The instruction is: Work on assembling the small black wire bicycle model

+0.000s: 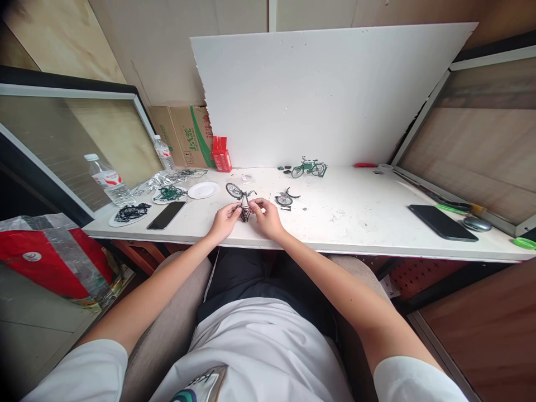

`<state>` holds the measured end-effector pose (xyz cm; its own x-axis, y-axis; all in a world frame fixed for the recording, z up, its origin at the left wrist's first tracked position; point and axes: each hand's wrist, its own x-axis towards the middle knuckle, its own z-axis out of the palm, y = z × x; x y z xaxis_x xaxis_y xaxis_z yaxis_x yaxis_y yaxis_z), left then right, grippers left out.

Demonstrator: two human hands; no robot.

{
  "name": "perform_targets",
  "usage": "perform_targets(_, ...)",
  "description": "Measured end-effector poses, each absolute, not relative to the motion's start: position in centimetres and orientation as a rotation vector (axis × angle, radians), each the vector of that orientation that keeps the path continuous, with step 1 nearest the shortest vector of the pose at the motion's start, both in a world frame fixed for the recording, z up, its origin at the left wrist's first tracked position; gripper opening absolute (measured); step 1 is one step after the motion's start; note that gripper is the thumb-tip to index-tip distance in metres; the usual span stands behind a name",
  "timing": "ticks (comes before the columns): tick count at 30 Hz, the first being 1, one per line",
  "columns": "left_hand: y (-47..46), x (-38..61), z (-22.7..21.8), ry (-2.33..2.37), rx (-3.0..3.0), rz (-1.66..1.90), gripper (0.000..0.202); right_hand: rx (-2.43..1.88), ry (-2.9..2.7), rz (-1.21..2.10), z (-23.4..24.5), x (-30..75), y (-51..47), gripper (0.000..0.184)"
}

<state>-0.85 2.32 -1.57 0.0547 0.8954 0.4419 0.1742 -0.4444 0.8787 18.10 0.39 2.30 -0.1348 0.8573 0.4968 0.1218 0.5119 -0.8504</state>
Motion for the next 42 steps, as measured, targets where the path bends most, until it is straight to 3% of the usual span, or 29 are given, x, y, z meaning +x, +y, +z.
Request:
perform_targets(23, 2.2, -1.1, -0.9, 1.166, 1.615, 1.601, 0.043, -0.947, -1.813, 0.580, 2.1, 18.2, 0.3, 0.041)
perform_targets(36, 2.8, -1.3, -2.0, 1.119, 1.662, 1.699, 0.034, -0.937, -1.971, 0.202, 1.6, 17.9, 0.2, 0.031)
perform_targets(42, 2.7, -1.3, -2.0, 1.132, 1.726, 1.722, 0.031, -0.977, -2.008, 0.222, 2.1, 18.0, 0.0, 0.036)
